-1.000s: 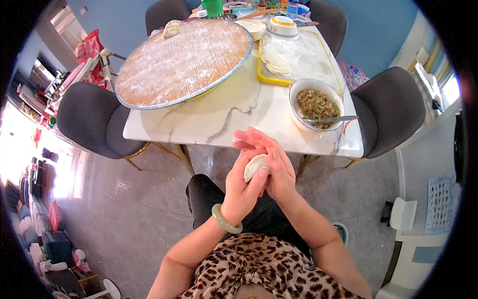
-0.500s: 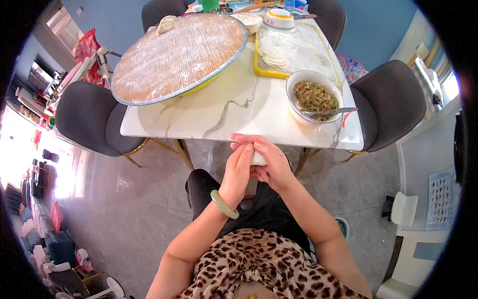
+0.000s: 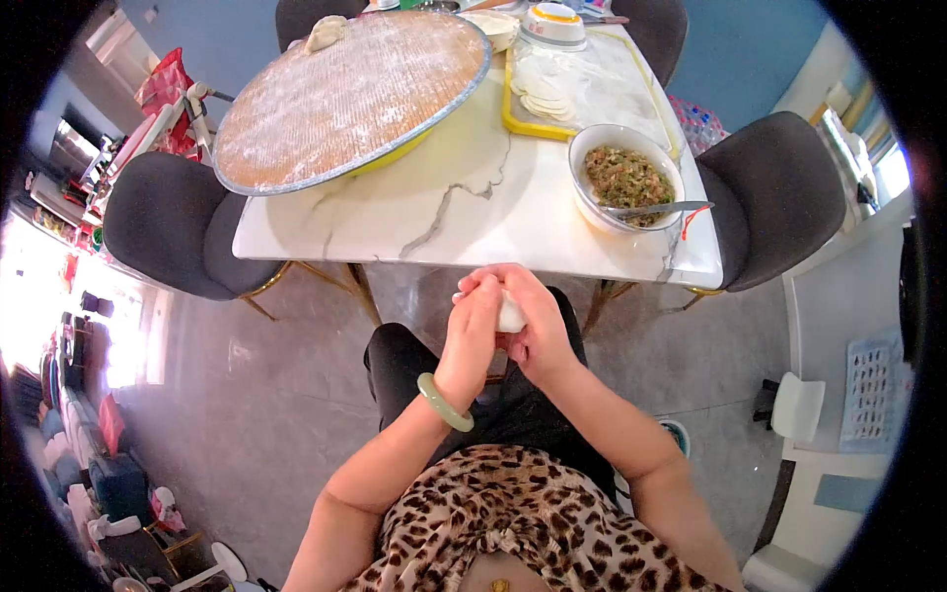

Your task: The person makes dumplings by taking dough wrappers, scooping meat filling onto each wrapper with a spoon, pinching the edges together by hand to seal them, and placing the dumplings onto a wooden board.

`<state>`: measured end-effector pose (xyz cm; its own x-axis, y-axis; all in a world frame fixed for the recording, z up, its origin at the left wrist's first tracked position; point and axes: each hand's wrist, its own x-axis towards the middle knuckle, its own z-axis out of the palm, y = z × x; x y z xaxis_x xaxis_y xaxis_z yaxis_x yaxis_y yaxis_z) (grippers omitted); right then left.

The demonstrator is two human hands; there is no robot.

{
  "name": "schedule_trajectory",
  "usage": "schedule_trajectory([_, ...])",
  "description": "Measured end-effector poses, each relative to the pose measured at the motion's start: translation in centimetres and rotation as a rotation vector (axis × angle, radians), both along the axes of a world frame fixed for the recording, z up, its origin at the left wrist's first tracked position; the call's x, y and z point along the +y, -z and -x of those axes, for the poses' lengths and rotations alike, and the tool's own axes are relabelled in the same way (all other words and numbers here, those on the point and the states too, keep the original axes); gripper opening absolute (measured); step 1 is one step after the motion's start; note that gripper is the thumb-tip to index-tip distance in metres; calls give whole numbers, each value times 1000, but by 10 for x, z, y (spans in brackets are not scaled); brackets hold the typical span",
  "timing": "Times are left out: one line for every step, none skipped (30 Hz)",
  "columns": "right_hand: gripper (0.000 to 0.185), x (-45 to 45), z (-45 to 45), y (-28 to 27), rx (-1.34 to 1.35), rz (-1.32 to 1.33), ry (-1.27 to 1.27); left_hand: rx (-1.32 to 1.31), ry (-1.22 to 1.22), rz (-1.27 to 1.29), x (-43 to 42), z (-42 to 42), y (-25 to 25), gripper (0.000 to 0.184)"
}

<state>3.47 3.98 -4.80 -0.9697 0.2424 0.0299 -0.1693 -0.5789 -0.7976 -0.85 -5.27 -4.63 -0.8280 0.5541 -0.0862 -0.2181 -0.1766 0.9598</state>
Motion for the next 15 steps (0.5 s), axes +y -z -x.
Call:
schedule_trajectory([38,3,-1,-1,-18,32,-17,-110,109,-69,-4,3,-12,37])
schedule_trajectory([40,6,-2,-1,-36,64,-32,-222,216,-138,-6,5,-19,41])
schedule_trajectory([40,7,-2,-3,-63,27,-44,-230,209,-159,-5,7,-19,46])
schedule_trajectory([40,7,-1,-5,-74,7,-52,-228,207,-161,-5,6,-18,46])
schedule_trajectory([39,7,0,-7,-85,-12,-61,-215,204,-121,-5,6,-17,44])
schedule_trajectory([39,5,0,-10,-80,-44,-56,-204,202,-79,-5,6,-14,42])
schedule_trajectory([38,3,0,-10,-76,-76,-51,-204,200,-79,-4,5,-6,42])
schedule_trajectory([38,2,-1,-10,-78,-75,-54,-93,114,-28,-2,5,5,40])
schedule_trajectory([36,1,-1,-8,-96,-83,-51,-40,69,-3,-3,3,3,39])
schedule_trajectory([35,0,-2,-7,-114,-90,-48,12,24,24,-3,1,0,38])
schedule_trajectory([35,-2,-3,-7,-118,-90,-53,-54,53,-9,-5,-2,-5,35])
schedule_trajectory([33,-4,-5,-7,-57,-91,-17,-121,82,-42,-6,-4,-11,32])
schedule_trajectory([32,-7,-6,-7,1,-91,19,-127,79,-40,-8,-4,-9,32])
schedule_trajectory([32,-11,-7,-6,-11,-85,17,72,74,82,-12,-3,-6,31])
schedule_trajectory([32,-15,-9,-4,15,-58,46,161,76,146,-16,-6,-4,30])
